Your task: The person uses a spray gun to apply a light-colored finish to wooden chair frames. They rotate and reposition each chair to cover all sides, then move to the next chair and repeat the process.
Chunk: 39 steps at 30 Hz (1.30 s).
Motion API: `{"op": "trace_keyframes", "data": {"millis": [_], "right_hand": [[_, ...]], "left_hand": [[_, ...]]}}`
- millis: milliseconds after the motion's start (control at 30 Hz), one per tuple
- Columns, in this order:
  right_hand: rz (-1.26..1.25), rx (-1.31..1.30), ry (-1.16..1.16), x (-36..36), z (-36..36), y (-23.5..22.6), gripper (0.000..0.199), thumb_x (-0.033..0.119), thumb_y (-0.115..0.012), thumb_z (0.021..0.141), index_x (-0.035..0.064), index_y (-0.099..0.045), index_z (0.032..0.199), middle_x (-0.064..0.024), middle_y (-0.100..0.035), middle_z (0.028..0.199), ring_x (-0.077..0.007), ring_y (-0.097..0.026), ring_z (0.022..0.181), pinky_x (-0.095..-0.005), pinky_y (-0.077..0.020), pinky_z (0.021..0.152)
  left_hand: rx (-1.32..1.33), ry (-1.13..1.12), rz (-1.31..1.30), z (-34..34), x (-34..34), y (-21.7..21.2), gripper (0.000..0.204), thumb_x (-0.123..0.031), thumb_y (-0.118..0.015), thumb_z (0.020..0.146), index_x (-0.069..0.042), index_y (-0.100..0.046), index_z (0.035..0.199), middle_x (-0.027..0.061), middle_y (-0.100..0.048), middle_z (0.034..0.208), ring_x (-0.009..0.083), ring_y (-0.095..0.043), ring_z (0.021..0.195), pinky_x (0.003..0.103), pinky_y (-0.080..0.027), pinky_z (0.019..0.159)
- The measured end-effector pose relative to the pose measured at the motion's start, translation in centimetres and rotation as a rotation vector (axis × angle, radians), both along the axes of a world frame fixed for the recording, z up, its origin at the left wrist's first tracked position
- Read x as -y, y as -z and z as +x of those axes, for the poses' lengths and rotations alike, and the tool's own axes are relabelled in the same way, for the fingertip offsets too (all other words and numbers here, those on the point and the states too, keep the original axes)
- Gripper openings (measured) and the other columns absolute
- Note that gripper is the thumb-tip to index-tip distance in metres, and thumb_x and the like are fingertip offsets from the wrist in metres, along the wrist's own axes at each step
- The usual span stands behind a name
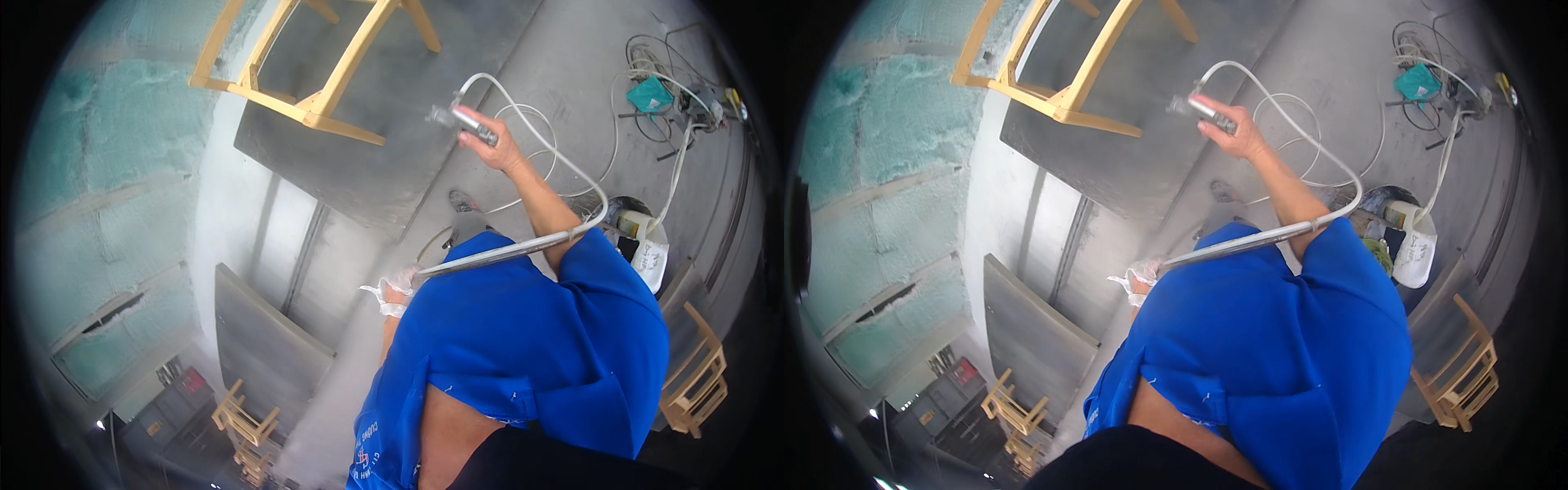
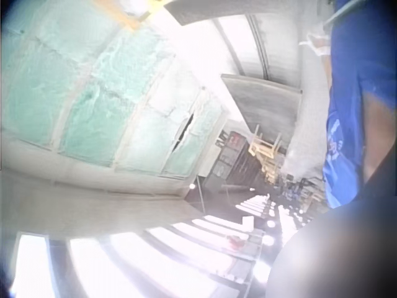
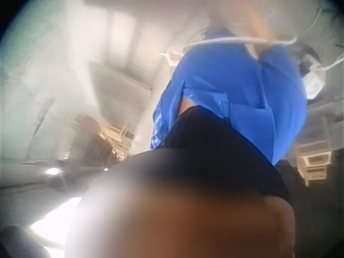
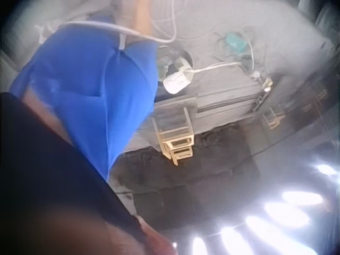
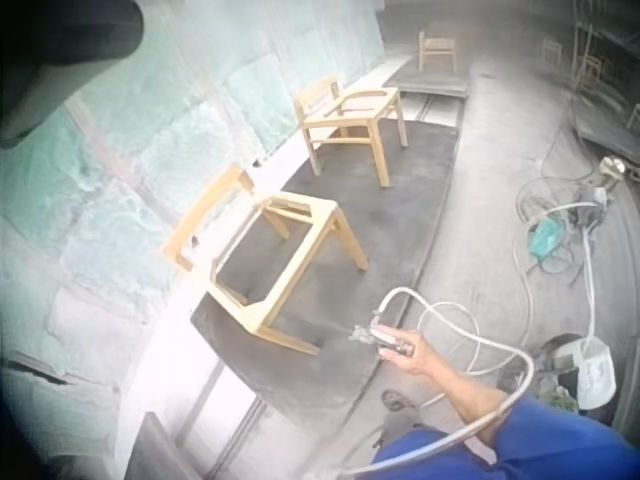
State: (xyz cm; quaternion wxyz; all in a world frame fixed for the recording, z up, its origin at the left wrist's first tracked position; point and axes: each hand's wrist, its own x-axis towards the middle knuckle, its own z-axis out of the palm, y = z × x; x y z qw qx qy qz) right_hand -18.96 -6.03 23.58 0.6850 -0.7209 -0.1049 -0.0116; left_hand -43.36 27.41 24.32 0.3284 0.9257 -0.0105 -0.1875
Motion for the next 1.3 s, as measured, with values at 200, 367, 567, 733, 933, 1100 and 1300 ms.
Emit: {"op": "trace_keyframes", "data": {"millis": [200, 367, 567, 733, 933, 1100, 1300], "right_hand": [[-0.031, -0.135, -0.028, -2.9, -4.2, 0.3, 0.055, 0.016, -0.067, 0.099, 0.0094, -0.057, 0.153, -0.0098, -0.075, 0.097, -0.0130, -0.070, 0.081, -0.0303, -0.0581, 0.072], [0.656, -0.130, 0.659, -9.0, -3.3, 0.5, 0.026, 0.024, -0.063, 0.102, 0.0041, -0.069, 0.119, -0.0087, -0.068, 0.086, -0.0170, -0.067, 0.075, -0.0293, -0.0475, 0.047], [0.718, -0.213, 0.965, -12.4, -0.1, 2.7, 0.026, 0.026, -0.066, 0.102, 0.0024, -0.064, 0.111, -0.0085, -0.070, 0.090, -0.0183, -0.070, 0.074, -0.0295, -0.0473, 0.044], [0.697, -0.428, 1.121, -16.0, -1.3, 6.8, 0.027, 0.023, -0.065, 0.102, 0.0039, -0.060, 0.120, -0.0064, -0.070, 0.091, -0.0173, -0.071, 0.073, -0.0291, -0.0468, 0.044], [0.875, -0.431, 0.892, -18.9, -10.9, 7.3, 0.028, 0.025, -0.060, 0.106, 0.0124, -0.059, 0.131, -0.0038, -0.068, 0.092, -0.0153, -0.070, 0.079, -0.0264, -0.0448, 0.046], [1.016, -0.218, 0.602, -23.0, -18.5, 0.2, 0.027, 0.031, -0.061, 0.106, 0.0043, -0.066, 0.109, -0.0090, -0.068, 0.089, -0.0165, -0.068, 0.078, -0.0264, -0.0452, 0.046], [0.700, -0.335, 0.736, -28.1, -16.9, 1.3, 0.028, 0.026, -0.066, 0.103, 0.0067, -0.063, 0.123, -0.0063, -0.068, 0.090, -0.0146, -0.068, 0.076, -0.0274, -0.0458, 0.045]], "left_hand": [[-0.105, 0.243, 0.285, 0.0, -5.0, 0.7, 0.034, -0.034, -0.080, 0.082, -0.017, -0.078, 0.111, 0.0178, -0.077, 0.096, 0.0409, -0.074, 0.091, 0.050, -0.057, 0.078], [-0.086, 0.193, 0.210, -2.4, -9.5, -0.1, 0.034, -0.034, -0.079, 0.082, -0.017, -0.078, 0.112, 0.0179, -0.077, 0.097, 0.0409, -0.074, 0.092, 0.050, -0.057, 0.078], [-0.045, 0.151, 0.152, -7.4, -16.6, -1.9, 0.033, -0.033, -0.078, 0.083, -0.018, -0.078, 0.113, 0.0180, -0.077, 0.098, 0.0409, -0.074, 0.092, 0.050, -0.057, 0.078], [-0.045, 0.110, 0.128, -10.6, -21.5, -1.9, 0.033, -0.033, -0.078, 0.084, -0.018, -0.078, 0.113, 0.0181, -0.077, 0.099, 0.0409, -0.074, 0.093, 0.050, -0.057, 0.079], [-0.078, 0.122, 0.102, -12.7, -25.4, -3.3, 0.033, -0.032, -0.077, 0.084, -0.018, -0.078, 0.114, 0.0182, -0.077, 0.099, 0.0409, -0.074, 0.093, 0.050, -0.057, 0.079], [-0.052, 0.169, 0.006, -11.8, -27.2, -3.7, 0.033, -0.031, -0.076, 0.085, -0.018, -0.078, 0.115, 0.0182, -0.077, 0.100, 0.0409, -0.074, 0.094, 0.050, -0.057, 0.080], [0.121, 0.251, -0.019, -7.4, -30.6, -2.5, 0.028, -0.027, -0.079, 0.085, -0.018, -0.079, 0.111, 0.0183, -0.075, 0.089, 0.0380, -0.073, 0.082, 0.047, -0.056, 0.073]]}}
